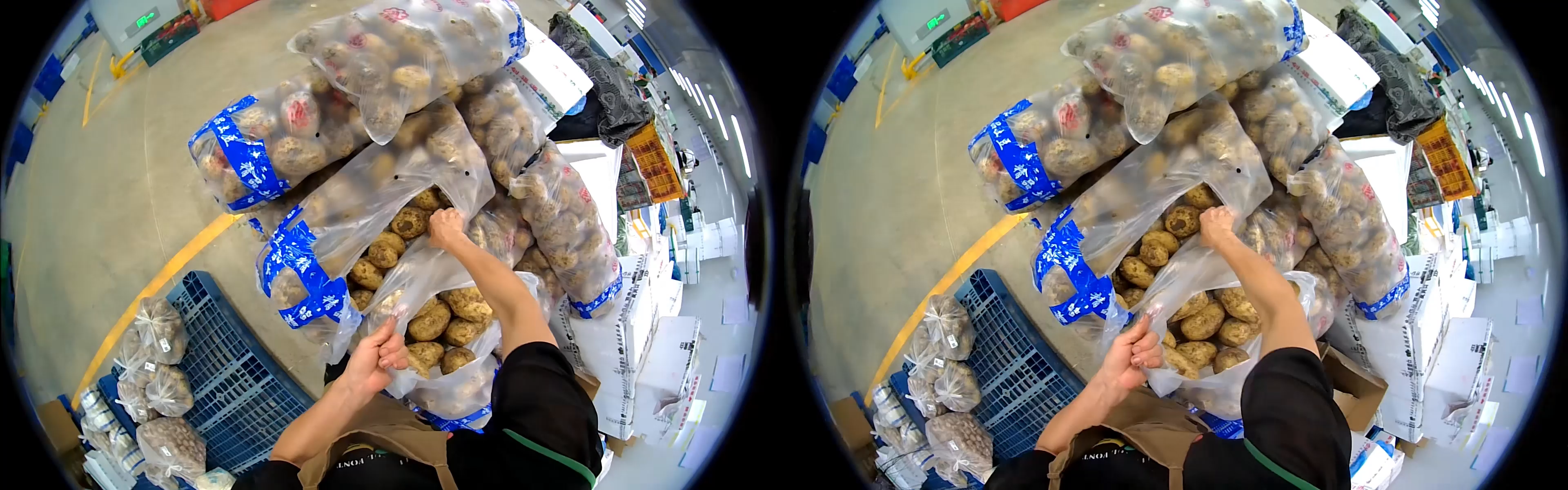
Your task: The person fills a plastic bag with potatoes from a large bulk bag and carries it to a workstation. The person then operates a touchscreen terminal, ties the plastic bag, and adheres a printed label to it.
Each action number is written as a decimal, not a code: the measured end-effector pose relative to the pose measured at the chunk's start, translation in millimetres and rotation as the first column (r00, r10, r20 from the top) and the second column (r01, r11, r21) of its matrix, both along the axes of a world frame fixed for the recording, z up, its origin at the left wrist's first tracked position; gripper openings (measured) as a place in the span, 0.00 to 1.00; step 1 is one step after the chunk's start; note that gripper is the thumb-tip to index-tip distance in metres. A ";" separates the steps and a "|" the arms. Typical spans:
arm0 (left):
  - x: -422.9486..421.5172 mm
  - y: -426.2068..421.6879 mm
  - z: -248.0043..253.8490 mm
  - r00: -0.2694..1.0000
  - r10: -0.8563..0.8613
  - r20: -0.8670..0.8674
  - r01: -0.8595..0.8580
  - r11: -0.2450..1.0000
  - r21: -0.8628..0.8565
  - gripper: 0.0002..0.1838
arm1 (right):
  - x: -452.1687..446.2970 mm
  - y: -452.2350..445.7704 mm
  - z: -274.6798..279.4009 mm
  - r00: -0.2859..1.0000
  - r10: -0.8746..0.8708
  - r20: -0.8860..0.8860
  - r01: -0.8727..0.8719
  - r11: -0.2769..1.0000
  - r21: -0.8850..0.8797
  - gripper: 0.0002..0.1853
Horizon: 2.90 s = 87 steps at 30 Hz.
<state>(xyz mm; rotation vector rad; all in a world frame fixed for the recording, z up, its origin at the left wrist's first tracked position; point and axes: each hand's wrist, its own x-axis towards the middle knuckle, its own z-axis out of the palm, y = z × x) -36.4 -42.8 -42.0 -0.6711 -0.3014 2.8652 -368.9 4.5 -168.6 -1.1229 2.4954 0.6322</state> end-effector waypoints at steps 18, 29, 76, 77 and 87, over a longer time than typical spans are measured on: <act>-19.5 -3.2 -5.7 0.990 0.122 0.073 -0.125 0.991 0.039 0.17 | 98.2 112.6 238.4 0.655 0.043 0.755 0.343 0.873 -0.347 0.39; -20.8 -3.2 13.0 0.999 -0.005 0.035 0.007 0.998 -0.056 0.20 | 0.3 -31.5 8.5 0.900 0.383 -0.206 -0.435 0.775 -0.458 0.23; -37.1 -2.9 12.9 0.983 0.110 0.144 -0.090 0.986 -0.140 0.20 | 105.5 149.5 192.6 0.493 0.146 0.858 0.858 0.083 -0.507 0.51; -40.8 1.5 17.6 0.992 0.085 0.092 -0.075 0.992 -0.104 0.17 | 110.6 160.4 200.8 0.430 0.160 0.889 0.881 0.140 -0.451 0.51; -19.0 25.0 64.4 0.999 -0.047 0.028 0.051 0.985 -0.167 0.15 | 132.3 104.2 161.9 0.755 0.184 0.629 0.380 0.659 -0.649 0.17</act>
